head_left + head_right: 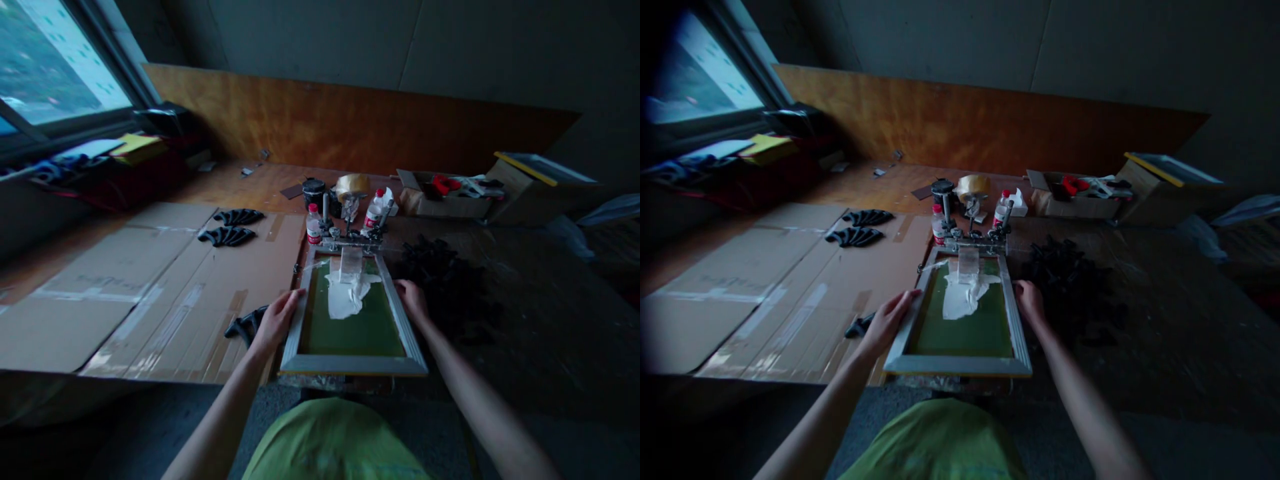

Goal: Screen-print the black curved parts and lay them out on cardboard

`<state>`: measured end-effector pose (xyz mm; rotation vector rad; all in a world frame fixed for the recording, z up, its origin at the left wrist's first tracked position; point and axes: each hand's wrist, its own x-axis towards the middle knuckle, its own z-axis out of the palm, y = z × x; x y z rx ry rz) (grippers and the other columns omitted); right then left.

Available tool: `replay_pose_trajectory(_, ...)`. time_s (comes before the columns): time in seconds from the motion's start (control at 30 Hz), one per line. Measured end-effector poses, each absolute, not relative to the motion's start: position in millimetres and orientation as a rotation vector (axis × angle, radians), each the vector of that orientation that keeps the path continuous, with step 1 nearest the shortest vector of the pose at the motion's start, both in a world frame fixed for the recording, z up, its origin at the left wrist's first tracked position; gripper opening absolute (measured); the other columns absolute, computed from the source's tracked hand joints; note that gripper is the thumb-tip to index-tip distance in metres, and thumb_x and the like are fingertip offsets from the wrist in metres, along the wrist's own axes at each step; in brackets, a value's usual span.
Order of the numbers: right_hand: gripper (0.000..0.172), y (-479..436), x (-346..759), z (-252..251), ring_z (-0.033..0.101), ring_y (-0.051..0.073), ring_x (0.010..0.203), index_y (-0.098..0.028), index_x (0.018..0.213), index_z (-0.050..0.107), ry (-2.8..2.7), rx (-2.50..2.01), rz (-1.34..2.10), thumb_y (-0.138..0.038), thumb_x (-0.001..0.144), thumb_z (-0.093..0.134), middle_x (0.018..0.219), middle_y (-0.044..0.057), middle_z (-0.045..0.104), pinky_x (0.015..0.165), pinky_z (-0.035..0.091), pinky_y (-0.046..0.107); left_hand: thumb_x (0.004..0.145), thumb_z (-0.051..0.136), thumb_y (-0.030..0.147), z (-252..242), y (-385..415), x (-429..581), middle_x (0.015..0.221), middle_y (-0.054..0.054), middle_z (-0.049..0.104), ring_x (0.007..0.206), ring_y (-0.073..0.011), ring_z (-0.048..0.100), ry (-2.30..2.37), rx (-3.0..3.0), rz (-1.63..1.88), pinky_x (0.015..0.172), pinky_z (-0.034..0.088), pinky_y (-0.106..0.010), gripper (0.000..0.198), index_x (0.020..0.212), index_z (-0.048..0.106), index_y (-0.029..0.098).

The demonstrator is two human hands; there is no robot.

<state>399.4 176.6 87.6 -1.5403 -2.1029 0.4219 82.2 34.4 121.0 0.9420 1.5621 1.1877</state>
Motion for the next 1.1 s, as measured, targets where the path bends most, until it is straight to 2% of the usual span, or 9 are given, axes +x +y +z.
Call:
replay_pose_trajectory(0.07, 0.032, 191.9, 392.2, 99.2, 0.064, 0.020, 0.086, -0.013, 0.115, 0.065, -2.078, -1.485, 0.370, -0.026, 0.089, 0.052, 0.106, 0.013, 0.066, 0.081, 0.053, 0.036, 0.076, 0.061, 0.061, 90.0, 26.6, 84.2, 0.077, -0.001, 0.067, 0.066, -0.0155, 0.060, 1.625, 0.945, 1.125, 0.057, 0.044, -0.022, 0.074, 0.135, 0.054, 0.017)
replay_pose_trajectory(0.17, 0.060, 198.1, 352.0, 113.0, 0.056, 0.026, 0.112, -0.019, 0.132, 0.052, -2.229, -1.241, 0.267, -0.030, 0.077, 0.072, 0.129, 0.015, 0.053, 0.096, 0.046, 0.042, 0.076, 0.062, 0.055, 56.2, 24.3, 86.5, 0.071, 0.001, 0.064, 0.060, -0.0144, 0.058, 1.735, 0.953, 1.046, 0.055, 0.043, -0.023, 0.077, 0.143, 0.044, 0.020)
replay_pose_trajectory(0.23, 0.053, 191.1, 322.8, 115.6, 0.053, 0.027, 0.112, -0.019, 0.123, 0.056, -2.433, -1.168, 0.222, -0.027, 0.075, 0.075, 0.122, 0.013, 0.057, 0.096, 0.045, 0.042, 0.078, 0.060, 0.053, 44.5, 26.7, 86.5, 0.072, 0.000, 0.065, 0.060, -0.0148, 0.059, 1.764, 0.956, 1.020, 0.055, 0.044, -0.023, 0.074, 0.142, 0.046, 0.020)
replay_pose_trajectory(0.37, 0.008, 158.6, 301.3, 105.1, 0.057, 0.022, 0.092, -0.018, 0.090, 0.063, -2.732, -1.173, 0.214, -0.016, 0.082, 0.062, 0.092, 0.009, 0.066, 0.082, 0.045, 0.033, 0.078, 0.059, 0.052, 36.5, 31.8, 84.0, 0.072, -0.001, 0.066, 0.062, -0.0163, 0.061, 1.767, 0.965, 1.000, 0.055, 0.045, -0.024, 0.067, 0.137, 0.052, 0.019)
replay_pose_trajectory(0.63, 0.016, 135.9, 335.5, 111.2, 0.058, 0.019, 0.084, -0.020, 0.084, 0.067, -2.991, -0.623, 0.393, -0.009, 0.078, 0.057, 0.083, 0.004, 0.067, 0.072, 0.041, 0.028, 0.077, 0.060, 0.053, 33.4, 32.6, 82.4, 0.074, -0.002, 0.068, 0.064, -0.0176, 0.063, 1.772, 0.946, 0.998, 0.057, 0.046, -0.025, 0.066, 0.133, 0.055, 0.019)
replay_pose_trajectory(0.73, 0.008, 141.5, 330.8, 111.0, 0.059, 0.019, 0.083, -0.021, 0.080, 0.066, -2.914, -0.769, 0.374, -0.015, 0.079, 0.061, 0.080, 0.003, 0.067, 0.071, 0.041, 0.028, 0.076, 0.060, 0.055, 33.5, 32.3, 82.5, 0.076, -0.003, 0.069, 0.065, -0.0180, 0.063, 1.725, 0.935, 1.029, 0.057, 0.046, -0.025, 0.068, 0.133, 0.055, 0.018)
replay_pose_trajectory(0.9, 0.023, 119.4, 331.4, 90.0, 0.061, 0.019, 0.088, -0.018, 0.095, 0.066, -2.827, -0.775, 0.266, -0.006, 0.084, 0.050, 0.094, 0.007, 0.069, 0.073, 0.044, 0.028, 0.072, 0.062, 0.059, 34.8, 31.9, 84.2, 0.070, -0.002, 0.067, 0.057, -0.0161, 0.060, 1.687, 0.873, 1.055, 0.051, 0.043, -0.024, 0.073, 0.131, 0.056, 0.017)
replay_pose_trajectory(1.03, 0.012, 126.2, 327.8, 99.1, 0.064, 0.018, 0.087, -0.023, 0.095, 0.067, -2.777, -0.861, 0.406, -0.022, 0.084, 0.063, 0.092, 0.002, 0.070, 0.074, 0.046, 0.026, 0.069, 0.065, 0.061, 44.5, 32.5, 85.5, 0.069, -0.001, 0.065, 0.056, -0.0154, 0.059, 1.665, 0.824, 1.054, 0.050, 0.042, -0.024, 0.077, 0.131, 0.056, 0.016)
replay_pose_trajectory(1.1, 0.026, 144.8, 317.0, 114.3, 0.064, 0.018, 0.091, -0.027, 0.109, 0.065, -2.667, -1.014, 0.409, -0.028, 0.082, 0.069, 0.102, 0.001, 0.070, 0.076, 0.047, 0.026, 0.068, 0.067, 0.060, 56.3, 32.3, 84.5, 0.069, -0.001, 0.065, 0.056, -0.0150, 0.059, 1.630, 0.806, 1.056, 0.049, 0.042, -0.023, 0.080, 0.133, 0.054, 0.016)
